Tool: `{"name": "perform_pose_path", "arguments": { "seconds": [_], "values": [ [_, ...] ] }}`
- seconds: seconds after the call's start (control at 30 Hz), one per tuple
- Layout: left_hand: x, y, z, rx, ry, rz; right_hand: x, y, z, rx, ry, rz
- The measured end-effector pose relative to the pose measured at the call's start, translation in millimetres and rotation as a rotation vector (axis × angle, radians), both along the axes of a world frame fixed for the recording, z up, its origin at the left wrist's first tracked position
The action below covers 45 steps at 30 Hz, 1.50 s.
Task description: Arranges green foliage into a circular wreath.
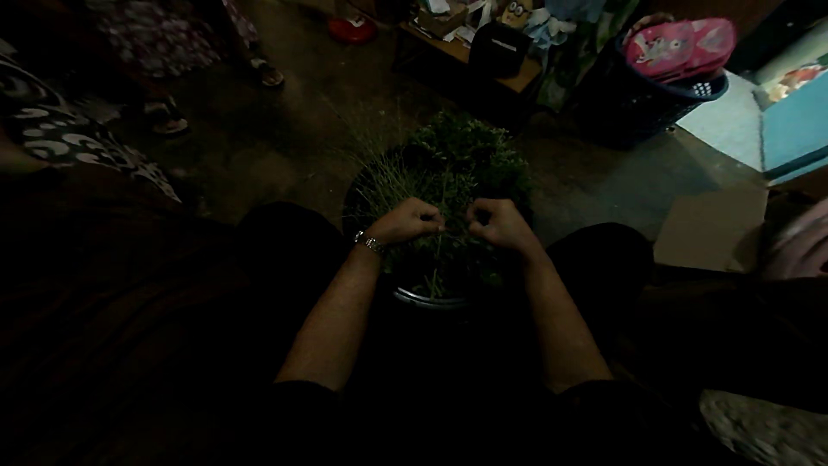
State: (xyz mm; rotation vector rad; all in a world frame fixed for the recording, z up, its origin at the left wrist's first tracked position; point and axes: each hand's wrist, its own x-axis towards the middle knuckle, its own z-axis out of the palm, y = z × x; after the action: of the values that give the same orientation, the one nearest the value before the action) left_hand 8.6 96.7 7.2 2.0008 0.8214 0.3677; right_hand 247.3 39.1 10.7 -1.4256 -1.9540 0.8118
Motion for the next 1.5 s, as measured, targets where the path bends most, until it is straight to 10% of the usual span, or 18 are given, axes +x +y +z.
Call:
{"name": "perform_pose_path", "arguments": {
  "seconds": [0.2, 0.47, 1.13, 1.5],
  "values": [
    [-11, 1, 7, 0.015, -0.003, 0.074, 32, 9, 0, 0.235, 0.025, -0.219],
    [-8, 2, 6, 0.013, -0.030, 0.123, 10, 4, -1, -0.167, 0.010, 0.084],
    [17, -4, -24, 0.260, 0.112, -0.019, -21, 2, -16, 0.046, -0.193, 0.107],
    [14, -7, -10, 0.191, 0.147, 0.201, 15, -1, 8, 0.178, -0.116, -0.228]
  ]
}}
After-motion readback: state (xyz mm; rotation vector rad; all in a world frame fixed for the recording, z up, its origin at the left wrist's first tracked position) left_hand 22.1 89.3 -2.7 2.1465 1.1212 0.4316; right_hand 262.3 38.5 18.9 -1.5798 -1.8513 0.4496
